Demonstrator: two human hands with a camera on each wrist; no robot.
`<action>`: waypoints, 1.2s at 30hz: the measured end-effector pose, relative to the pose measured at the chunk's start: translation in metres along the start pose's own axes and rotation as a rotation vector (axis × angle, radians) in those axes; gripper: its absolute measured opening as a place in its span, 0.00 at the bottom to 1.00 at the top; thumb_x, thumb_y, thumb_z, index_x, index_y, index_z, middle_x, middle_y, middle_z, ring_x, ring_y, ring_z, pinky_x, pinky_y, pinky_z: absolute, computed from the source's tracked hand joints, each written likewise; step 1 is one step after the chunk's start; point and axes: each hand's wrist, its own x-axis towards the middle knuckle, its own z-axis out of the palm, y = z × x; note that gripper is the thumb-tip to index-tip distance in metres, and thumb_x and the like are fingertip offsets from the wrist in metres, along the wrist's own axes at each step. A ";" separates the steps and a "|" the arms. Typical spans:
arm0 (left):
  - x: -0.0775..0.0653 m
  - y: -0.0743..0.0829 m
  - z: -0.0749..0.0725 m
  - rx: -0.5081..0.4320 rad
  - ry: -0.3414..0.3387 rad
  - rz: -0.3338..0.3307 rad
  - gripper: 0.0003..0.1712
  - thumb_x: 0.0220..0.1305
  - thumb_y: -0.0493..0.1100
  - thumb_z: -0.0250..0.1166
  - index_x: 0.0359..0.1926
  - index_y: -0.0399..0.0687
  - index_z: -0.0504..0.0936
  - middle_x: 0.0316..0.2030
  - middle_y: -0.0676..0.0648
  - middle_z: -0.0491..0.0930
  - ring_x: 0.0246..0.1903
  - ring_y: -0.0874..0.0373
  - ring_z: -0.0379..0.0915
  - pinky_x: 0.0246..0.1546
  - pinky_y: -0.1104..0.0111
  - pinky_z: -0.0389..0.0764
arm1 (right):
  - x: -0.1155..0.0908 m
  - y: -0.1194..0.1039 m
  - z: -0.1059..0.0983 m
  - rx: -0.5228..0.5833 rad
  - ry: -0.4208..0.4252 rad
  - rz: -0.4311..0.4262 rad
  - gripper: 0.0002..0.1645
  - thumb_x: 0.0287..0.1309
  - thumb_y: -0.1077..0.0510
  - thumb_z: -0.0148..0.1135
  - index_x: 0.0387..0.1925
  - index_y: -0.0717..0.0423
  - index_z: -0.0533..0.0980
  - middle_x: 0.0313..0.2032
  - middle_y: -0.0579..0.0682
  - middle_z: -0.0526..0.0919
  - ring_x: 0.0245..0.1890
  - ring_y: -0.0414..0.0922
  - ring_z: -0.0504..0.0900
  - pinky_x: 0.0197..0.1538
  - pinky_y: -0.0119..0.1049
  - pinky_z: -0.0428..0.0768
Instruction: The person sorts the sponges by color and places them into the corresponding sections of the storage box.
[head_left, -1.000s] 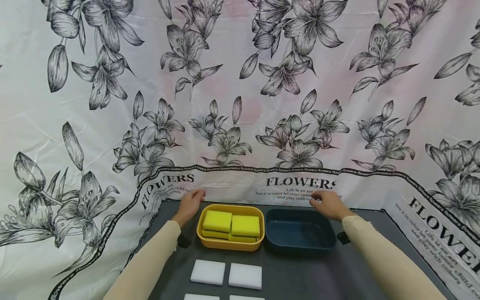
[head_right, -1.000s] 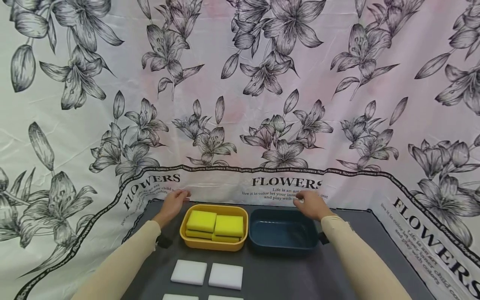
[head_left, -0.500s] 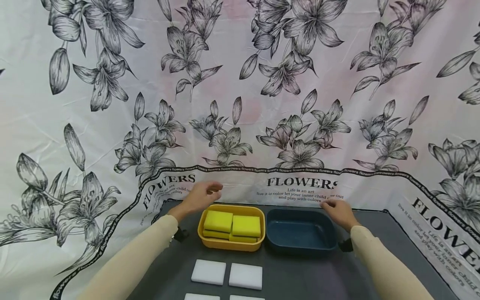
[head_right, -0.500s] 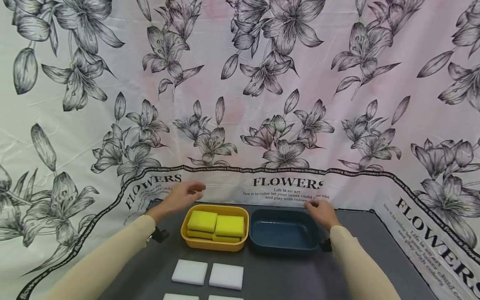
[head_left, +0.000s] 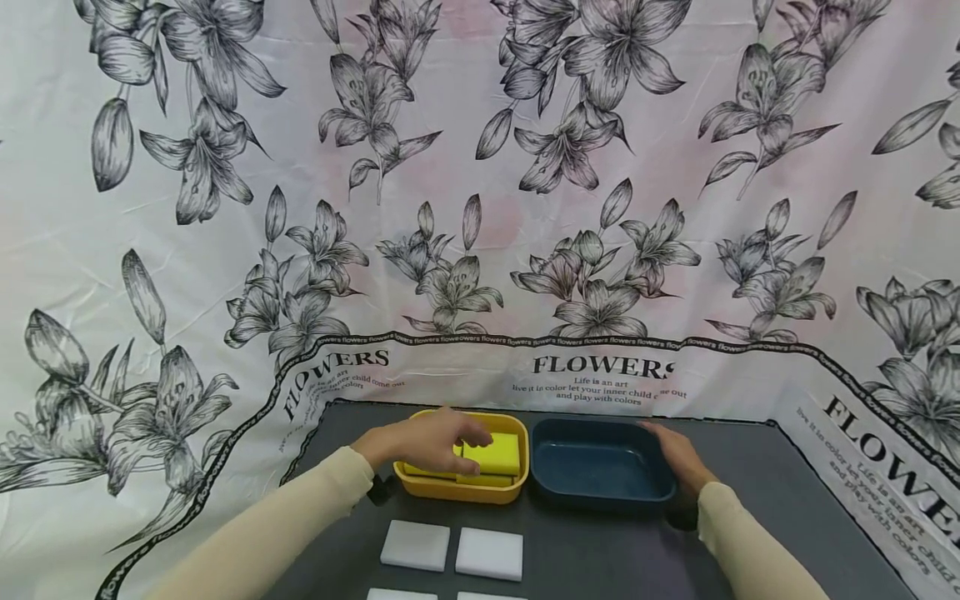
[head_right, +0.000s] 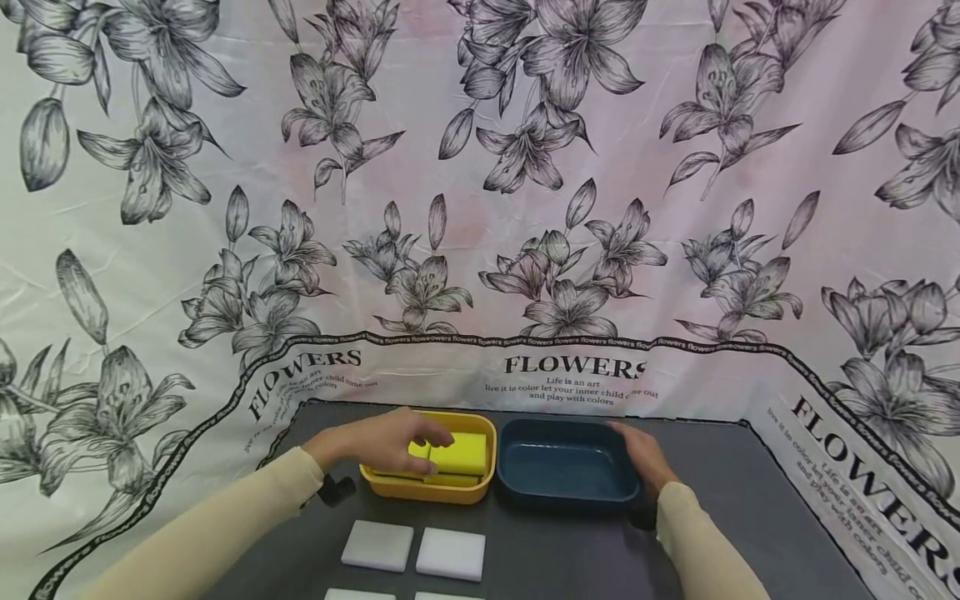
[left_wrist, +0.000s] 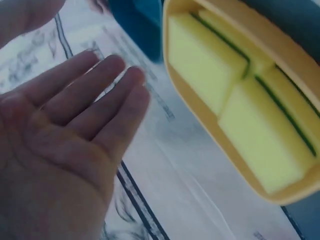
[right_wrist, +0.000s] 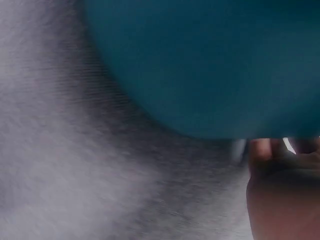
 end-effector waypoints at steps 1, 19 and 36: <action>0.001 0.004 0.002 0.004 -0.030 0.001 0.28 0.75 0.50 0.72 0.71 0.46 0.83 0.67 0.47 0.86 0.65 0.52 0.84 0.67 0.62 0.83 | 0.000 0.002 0.000 0.028 -0.004 0.015 0.41 0.88 0.37 0.33 0.84 0.60 0.61 0.78 0.71 0.68 0.57 0.51 0.87 0.54 0.45 0.89; 0.004 0.030 0.063 0.155 -0.316 -0.122 0.26 0.68 0.51 0.80 0.63 0.47 0.89 0.56 0.52 0.90 0.51 0.64 0.86 0.53 0.69 0.87 | -0.003 0.012 0.003 0.110 0.021 0.151 0.49 0.85 0.33 0.38 0.80 0.74 0.58 0.59 0.67 0.81 0.38 0.41 0.87 0.43 0.40 0.90; 0.013 0.034 0.132 0.402 -0.204 -0.242 0.18 0.61 0.53 0.85 0.46 0.54 0.89 0.35 0.55 0.82 0.29 0.66 0.75 0.32 0.70 0.81 | -0.005 0.018 0.005 0.070 0.032 0.176 0.50 0.84 0.32 0.37 0.79 0.73 0.58 0.61 0.69 0.76 0.41 0.44 0.85 0.44 0.39 0.89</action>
